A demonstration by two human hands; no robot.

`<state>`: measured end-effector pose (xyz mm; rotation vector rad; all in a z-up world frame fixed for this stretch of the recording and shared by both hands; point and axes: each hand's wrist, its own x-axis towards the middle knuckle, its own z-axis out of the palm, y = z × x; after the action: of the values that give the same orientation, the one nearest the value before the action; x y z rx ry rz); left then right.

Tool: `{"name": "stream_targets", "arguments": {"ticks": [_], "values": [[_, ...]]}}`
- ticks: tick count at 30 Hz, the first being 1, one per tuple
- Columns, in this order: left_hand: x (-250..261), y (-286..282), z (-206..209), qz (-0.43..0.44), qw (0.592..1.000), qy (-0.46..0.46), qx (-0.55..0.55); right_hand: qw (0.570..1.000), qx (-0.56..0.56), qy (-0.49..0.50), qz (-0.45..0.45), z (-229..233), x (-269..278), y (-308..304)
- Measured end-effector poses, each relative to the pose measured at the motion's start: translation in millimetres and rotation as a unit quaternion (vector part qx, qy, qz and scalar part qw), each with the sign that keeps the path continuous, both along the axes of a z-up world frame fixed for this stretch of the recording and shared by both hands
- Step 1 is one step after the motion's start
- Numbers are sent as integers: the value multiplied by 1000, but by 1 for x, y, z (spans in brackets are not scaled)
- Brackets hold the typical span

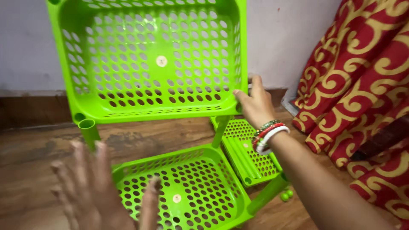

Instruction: The person assembles a green plastic stool by inserting cylindrical legs into the corners of perforated plastic trays. They align and press each leg into place, then stack additional trays to form a multi-tiered structure.

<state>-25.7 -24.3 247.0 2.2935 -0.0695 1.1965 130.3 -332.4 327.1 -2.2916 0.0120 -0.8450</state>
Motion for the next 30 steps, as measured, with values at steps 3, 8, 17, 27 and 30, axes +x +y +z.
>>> {"name": "stream_targets", "arguments": {"ticks": [3,8,17,27,30], "values": [[7,10,28,2,998,6,-61,1000,14,10,-15,18,-15,-12],[16,31,75,-19,986,63,-150,999,18,-2,27,53,-39,-42],[18,64,53,-168,900,36,-400,962,165,210,52,78,-127,-45],[1,87,12,-140,887,148,-415,961,125,239,61,29,-158,-61],[-7,88,8,-103,892,184,-401,955,135,258,64,11,-160,-65]]}}
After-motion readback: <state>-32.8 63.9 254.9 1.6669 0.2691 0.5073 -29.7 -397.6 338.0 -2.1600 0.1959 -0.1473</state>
